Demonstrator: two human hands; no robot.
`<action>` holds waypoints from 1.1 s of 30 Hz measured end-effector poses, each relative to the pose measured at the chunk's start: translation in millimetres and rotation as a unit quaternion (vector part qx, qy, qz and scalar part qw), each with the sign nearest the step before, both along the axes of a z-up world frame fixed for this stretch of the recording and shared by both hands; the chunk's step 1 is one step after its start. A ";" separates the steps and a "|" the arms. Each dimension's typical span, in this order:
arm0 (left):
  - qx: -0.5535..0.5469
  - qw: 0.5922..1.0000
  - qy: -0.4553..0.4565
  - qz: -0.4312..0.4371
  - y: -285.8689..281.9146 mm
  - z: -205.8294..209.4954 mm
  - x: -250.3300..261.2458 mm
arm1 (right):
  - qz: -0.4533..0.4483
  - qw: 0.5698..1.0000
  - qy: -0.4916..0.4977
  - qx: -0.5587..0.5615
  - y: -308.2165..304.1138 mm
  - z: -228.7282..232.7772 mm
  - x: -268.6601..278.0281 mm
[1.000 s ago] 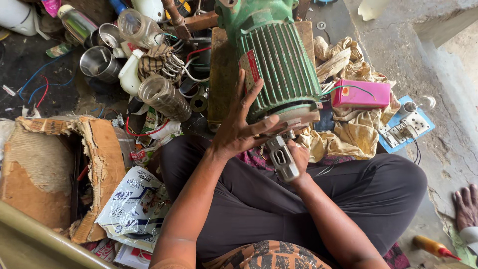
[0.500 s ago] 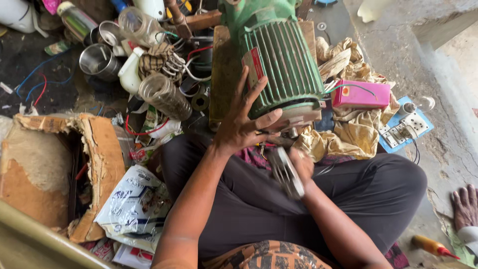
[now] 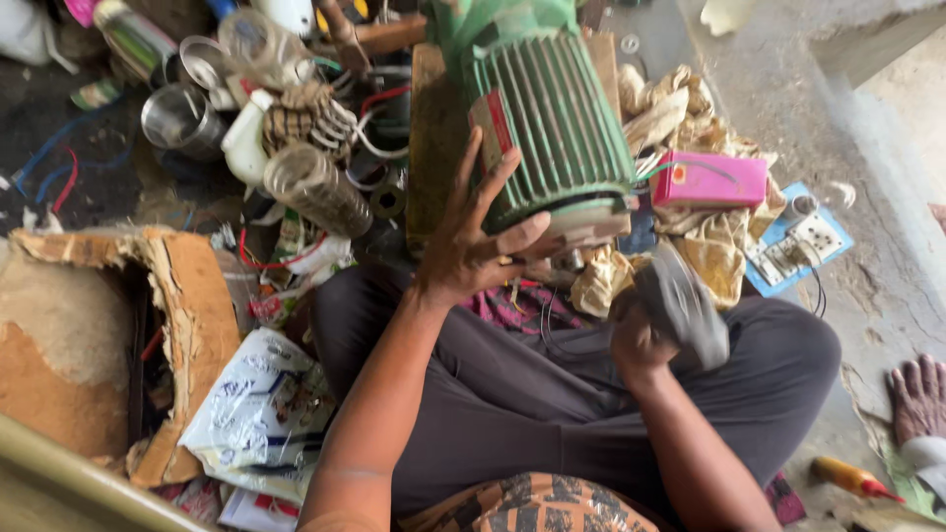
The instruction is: The person sits on the floor and works on a green electric motor. They use a hammer to tap the motor housing and a screwdriver to adjust internal components.
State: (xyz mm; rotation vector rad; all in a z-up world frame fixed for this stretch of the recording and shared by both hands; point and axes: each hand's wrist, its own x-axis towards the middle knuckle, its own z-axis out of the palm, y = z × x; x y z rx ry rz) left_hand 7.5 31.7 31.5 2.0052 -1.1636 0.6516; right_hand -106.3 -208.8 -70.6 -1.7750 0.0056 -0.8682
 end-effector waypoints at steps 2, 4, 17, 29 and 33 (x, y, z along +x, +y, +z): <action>-0.010 1.000 -0.009 0.003 -2.1 3.0 0.4 | 0.000 0.985 0.060 0.162 8.4 6.6 -0.4; -0.025 0.999 -0.022 0.012 -7.5 1.7 3.4 | 0.023 0.975 0.054 0.212 7.1 15.2 1.0; -0.027 0.999 -0.041 0.012 -10.6 -2.3 7.2 | 0.055 0.988 0.003 -0.145 -15.8 -53.7 -12.8; -0.025 0.998 -0.054 0.010 -7.3 1.6 10.0 | 0.037 0.979 0.031 -0.197 -16.6 -38.7 8.5; -0.027 0.999 -0.046 0.010 -4.8 -5.4 3.3 | 0.035 0.972 0.037 -0.230 -12.0 -53.3 17.6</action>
